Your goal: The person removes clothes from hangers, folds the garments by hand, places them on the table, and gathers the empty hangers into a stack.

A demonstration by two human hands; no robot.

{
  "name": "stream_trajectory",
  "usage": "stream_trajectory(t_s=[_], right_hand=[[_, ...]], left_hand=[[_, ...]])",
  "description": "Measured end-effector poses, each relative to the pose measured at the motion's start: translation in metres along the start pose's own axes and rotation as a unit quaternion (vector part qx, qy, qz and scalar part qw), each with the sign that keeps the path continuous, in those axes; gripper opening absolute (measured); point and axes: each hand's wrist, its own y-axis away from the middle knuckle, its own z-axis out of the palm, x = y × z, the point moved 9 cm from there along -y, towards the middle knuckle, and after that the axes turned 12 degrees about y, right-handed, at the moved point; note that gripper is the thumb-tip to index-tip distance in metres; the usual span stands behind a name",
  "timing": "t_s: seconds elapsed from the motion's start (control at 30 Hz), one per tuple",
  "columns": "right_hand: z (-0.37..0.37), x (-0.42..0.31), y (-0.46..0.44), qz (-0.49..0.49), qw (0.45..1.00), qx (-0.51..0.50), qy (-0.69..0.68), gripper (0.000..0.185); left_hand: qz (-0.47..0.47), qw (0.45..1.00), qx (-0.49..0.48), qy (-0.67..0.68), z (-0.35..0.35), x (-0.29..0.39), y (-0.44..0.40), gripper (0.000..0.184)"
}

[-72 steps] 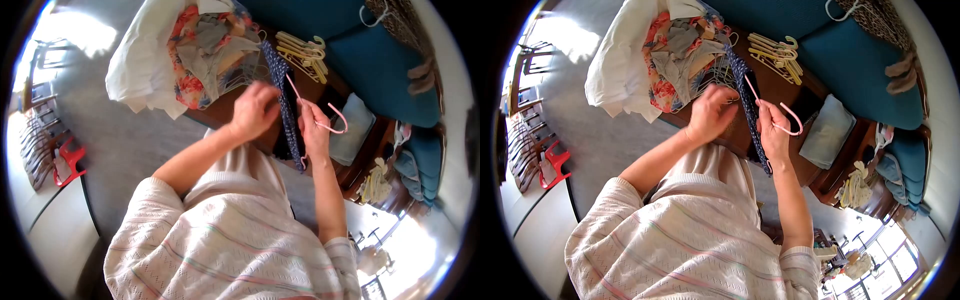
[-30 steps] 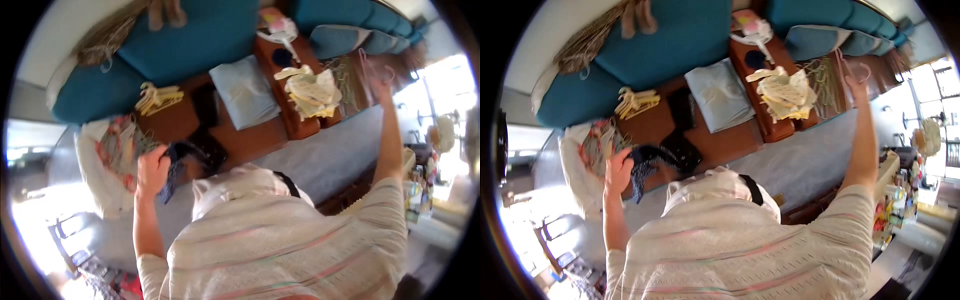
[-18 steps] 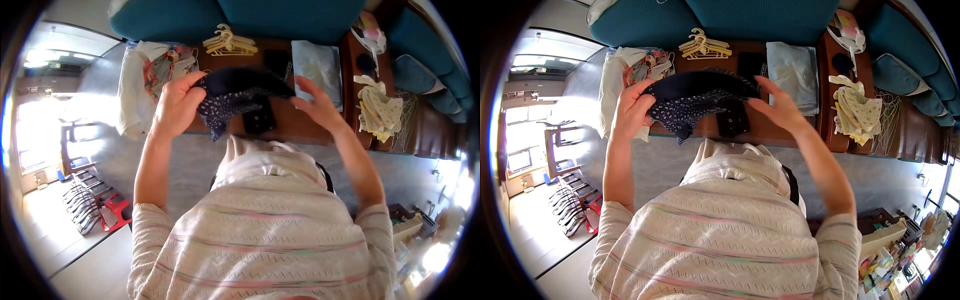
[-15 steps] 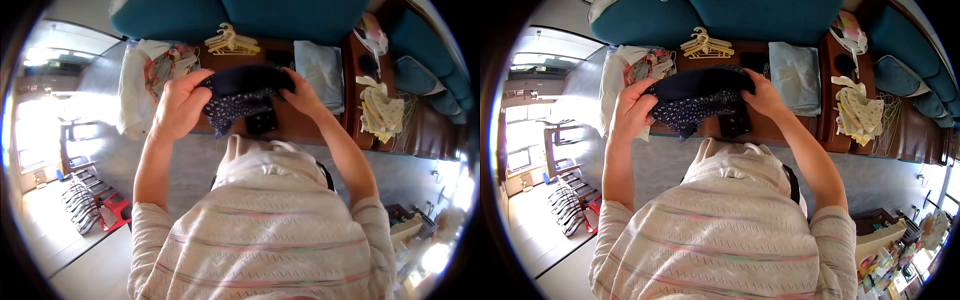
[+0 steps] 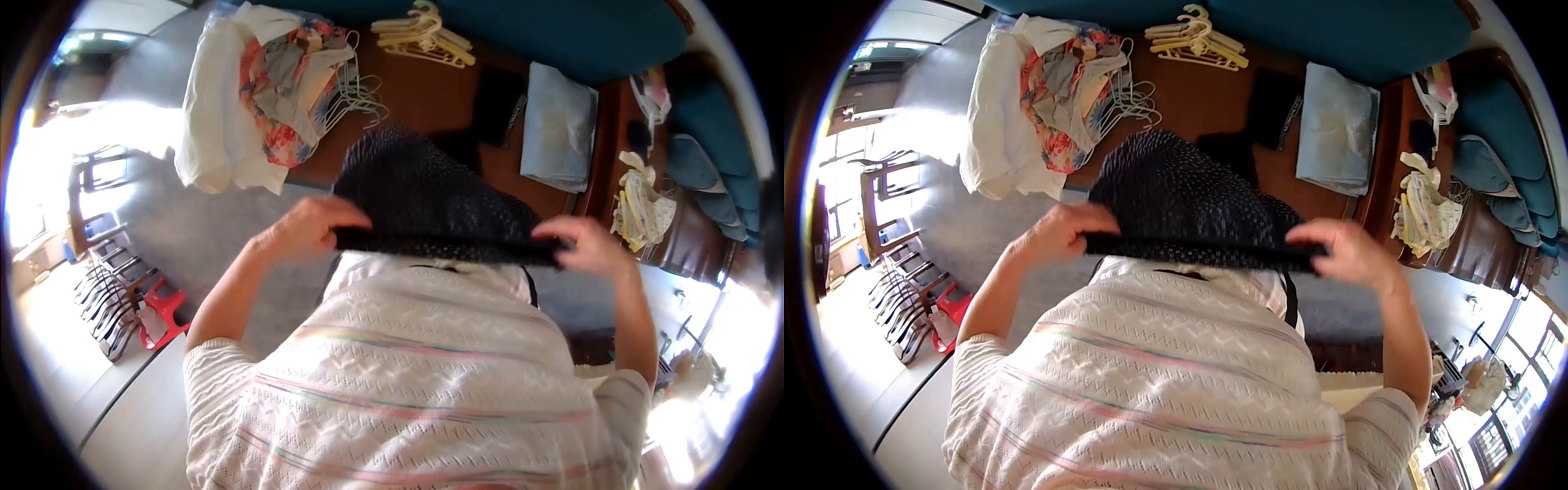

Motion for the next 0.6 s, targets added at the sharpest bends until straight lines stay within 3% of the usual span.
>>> stream_trajectory(t_s=[0.03,0.1,0.2,0.4,0.5,0.53,0.6], right_hand=[[0.023,-0.005,0.004,0.030,0.997,-0.052,-0.045,0.047],[0.060,-0.015,0.011,0.114,0.987,-0.060,-0.092,0.046],[0.060,-0.044,0.006,0.170,0.978,0.000,-0.118,0.046],[0.061,-0.054,-0.014,0.185,0.978,0.097,-0.022,0.031],[0.053,-0.020,-0.026,0.252,0.952,0.086,-0.150,0.027],[0.040,-0.020,-0.029,0.246,0.952,0.108,-0.148,0.028],[0.013,-0.026,-0.026,0.231,0.951,0.151,-0.142,0.030]], left_hand=[[-0.058,0.997,-0.032,0.046,0.006,-0.011,0.012,0.051],[-0.059,0.992,-0.052,0.097,0.006,-0.027,0.031,0.044],[-0.081,0.979,-0.056,0.180,-0.012,-0.043,0.048,0.035],[-0.116,0.986,-0.068,0.100,-0.037,-0.069,0.031,0.029],[-0.143,0.969,-0.072,0.188,-0.048,-0.090,0.009,0.029],[-0.118,0.966,-0.060,0.223,-0.052,-0.084,0.002,0.023],[-0.153,0.950,-0.117,0.247,-0.045,-0.086,0.001,0.015]])
